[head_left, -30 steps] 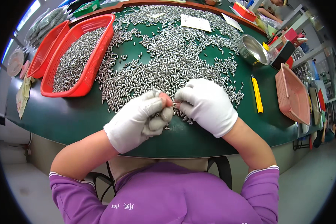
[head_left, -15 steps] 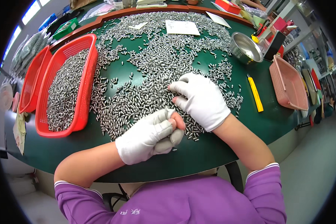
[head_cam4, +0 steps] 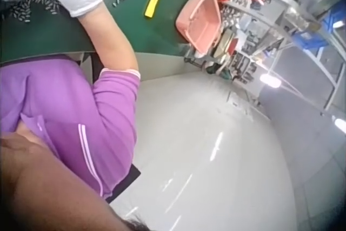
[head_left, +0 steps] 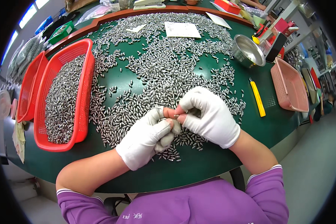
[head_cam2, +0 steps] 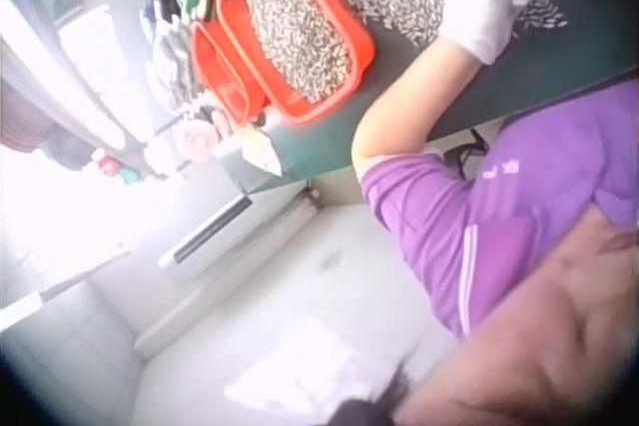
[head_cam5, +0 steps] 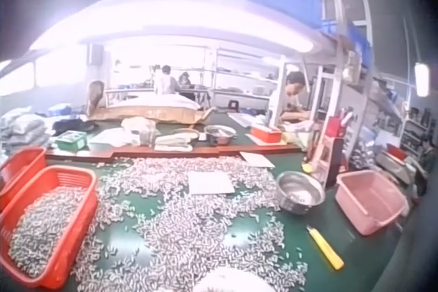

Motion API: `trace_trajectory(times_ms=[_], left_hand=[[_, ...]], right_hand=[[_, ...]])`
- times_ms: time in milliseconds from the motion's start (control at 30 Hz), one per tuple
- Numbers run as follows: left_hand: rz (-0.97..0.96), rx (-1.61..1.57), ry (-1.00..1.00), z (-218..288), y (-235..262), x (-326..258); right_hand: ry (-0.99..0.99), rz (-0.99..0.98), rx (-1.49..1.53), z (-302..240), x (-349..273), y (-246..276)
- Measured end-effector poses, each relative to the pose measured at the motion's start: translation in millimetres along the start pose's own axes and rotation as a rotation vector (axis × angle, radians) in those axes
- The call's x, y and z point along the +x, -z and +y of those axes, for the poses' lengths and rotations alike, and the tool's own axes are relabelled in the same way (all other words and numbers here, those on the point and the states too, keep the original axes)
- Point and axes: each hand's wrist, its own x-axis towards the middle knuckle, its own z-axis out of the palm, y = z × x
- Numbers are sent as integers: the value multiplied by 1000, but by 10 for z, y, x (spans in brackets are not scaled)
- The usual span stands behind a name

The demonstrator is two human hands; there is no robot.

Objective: Inspecting and sorting small metallic electronic components at a factory workbench.

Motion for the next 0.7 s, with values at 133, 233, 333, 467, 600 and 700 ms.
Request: trace_trajectory(times_ms=[133, 233, 333, 467, 600, 700], left_hand=[[44, 26, 15, -7, -24, -34], [62, 30, -14, -26, -10, -41], [42, 30, -23, -25, 1, -32], [40, 35, -43, -39, 7, -17], [102, 64, -44, -34, -10, -45], [61, 39, -58, -50, 36, -42]], right_hand=[[-1, -32, 89, -24, -20, -24], [-63, -67, 212, -25, -20, -19], [-3, -66, 150, -31, -17, -14], [29, -22, 131, 12, -28, -30], [24, -59, 135, -1, -33, -30], [-14, -34, 127, -86, -36, -26]])
